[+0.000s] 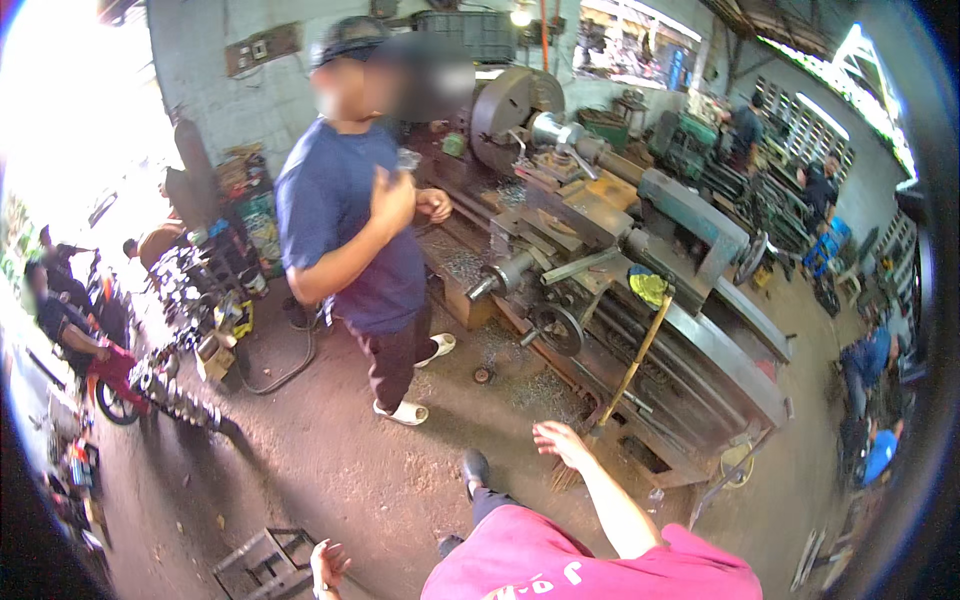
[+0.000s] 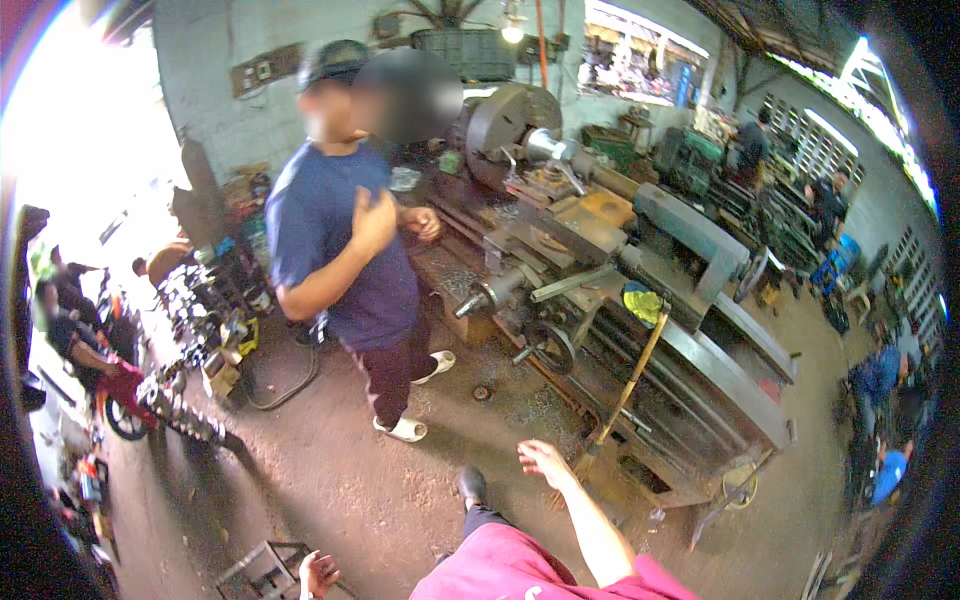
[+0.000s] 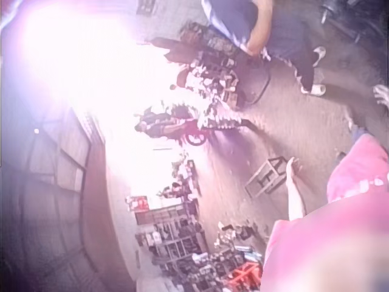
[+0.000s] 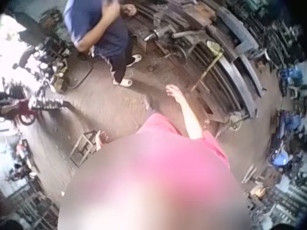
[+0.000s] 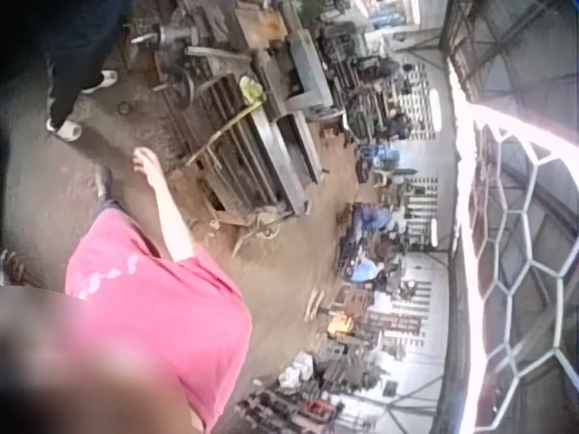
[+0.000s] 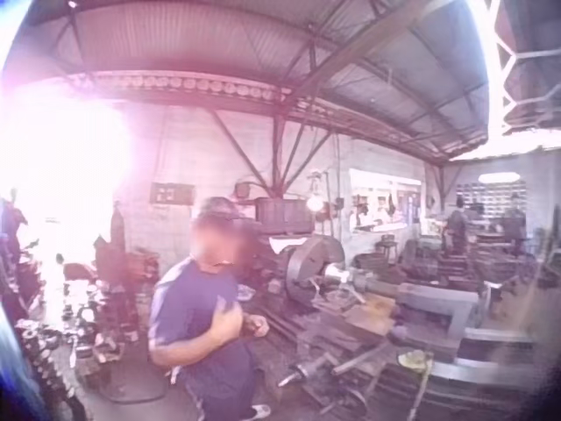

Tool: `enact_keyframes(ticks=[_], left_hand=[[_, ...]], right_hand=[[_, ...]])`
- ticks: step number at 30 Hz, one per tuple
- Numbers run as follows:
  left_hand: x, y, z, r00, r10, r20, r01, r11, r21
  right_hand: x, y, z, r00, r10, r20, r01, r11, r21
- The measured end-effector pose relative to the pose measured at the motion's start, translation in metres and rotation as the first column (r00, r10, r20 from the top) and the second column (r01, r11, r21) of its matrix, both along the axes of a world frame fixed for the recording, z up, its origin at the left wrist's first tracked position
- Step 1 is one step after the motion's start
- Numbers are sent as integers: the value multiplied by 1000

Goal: The person assembles small metal components using an Allen key and a metal rod. They insert the rod into a metal piece, tighten it with the Allen key, and then remove the rod. The person repeats this process with another metal piece.

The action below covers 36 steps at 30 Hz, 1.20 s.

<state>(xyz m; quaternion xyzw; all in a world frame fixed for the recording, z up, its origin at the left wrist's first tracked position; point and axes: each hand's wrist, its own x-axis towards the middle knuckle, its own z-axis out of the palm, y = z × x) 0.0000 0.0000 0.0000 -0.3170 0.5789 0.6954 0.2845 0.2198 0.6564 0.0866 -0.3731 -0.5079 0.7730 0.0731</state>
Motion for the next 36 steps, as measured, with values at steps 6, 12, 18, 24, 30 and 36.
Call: enact_keyframes(ticks=[6,12,18,24,30,36], left_hand=[[-102,125,6,875,-466,-128,419,864,-280],[-121,295,3,674,-733,-91,698,672,-246],[-198,520,114,-73,-956,-285,700,155,-698],[-285,693,278,-102,-841,-532,832,221,-509],[-405,868,379,-296,-452,-841,744,443,-500],[-491,1116,422,-834,-94,-543,449,454,-769]], right_hand=[[-160,78,55,990,106,91,-137,849,511],[-289,266,179,980,-110,-168,200,458,866],[-338,470,280,860,-390,-329,286,-166,944],[-358,536,284,671,-738,74,-294,-174,940],[-359,542,286,629,-702,334,-355,123,927],[-363,537,305,586,-690,424,-318,285,904]])
